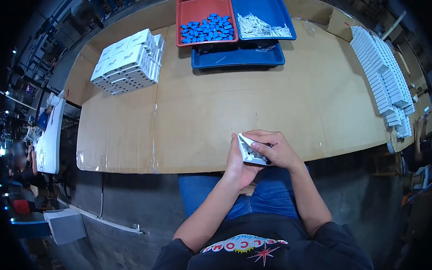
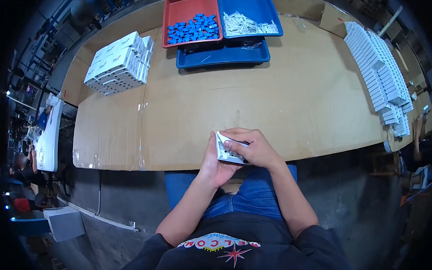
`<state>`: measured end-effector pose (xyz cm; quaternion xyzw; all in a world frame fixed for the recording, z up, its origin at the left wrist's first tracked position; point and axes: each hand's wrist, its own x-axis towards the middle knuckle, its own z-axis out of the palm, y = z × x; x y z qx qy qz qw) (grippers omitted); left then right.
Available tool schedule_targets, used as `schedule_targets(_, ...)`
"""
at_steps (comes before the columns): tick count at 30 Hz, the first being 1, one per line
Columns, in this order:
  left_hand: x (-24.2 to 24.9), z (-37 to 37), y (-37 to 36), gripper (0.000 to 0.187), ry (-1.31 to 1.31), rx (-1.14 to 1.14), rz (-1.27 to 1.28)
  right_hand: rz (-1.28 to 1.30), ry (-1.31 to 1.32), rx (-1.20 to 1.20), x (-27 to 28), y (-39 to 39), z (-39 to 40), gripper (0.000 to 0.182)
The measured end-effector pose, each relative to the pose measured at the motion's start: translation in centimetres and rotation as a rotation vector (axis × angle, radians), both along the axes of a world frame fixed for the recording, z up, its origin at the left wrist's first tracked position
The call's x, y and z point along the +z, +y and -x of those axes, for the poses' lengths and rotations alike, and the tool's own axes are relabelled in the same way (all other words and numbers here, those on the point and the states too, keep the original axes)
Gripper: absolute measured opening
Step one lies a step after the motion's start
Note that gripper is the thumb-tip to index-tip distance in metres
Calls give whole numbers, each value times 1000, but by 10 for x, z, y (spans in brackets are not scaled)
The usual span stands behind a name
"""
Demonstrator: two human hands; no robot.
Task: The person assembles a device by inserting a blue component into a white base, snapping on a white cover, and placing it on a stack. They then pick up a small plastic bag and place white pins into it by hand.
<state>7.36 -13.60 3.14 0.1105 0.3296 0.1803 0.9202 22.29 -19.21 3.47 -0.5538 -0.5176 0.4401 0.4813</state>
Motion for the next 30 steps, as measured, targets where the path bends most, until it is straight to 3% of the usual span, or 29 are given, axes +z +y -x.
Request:
schedule_targets(15,-20,-10,18,72,11,-17,112,115,-8,11,-8,17,-12,37)
schedule_targets(27,-25,-4,21,69,-35,-11,139,203,-177,78,7,25,-10,30)
schedule_targets(30,-24,-2,21,65,-42,26,141,136,-180,75,10,24,-7,33)
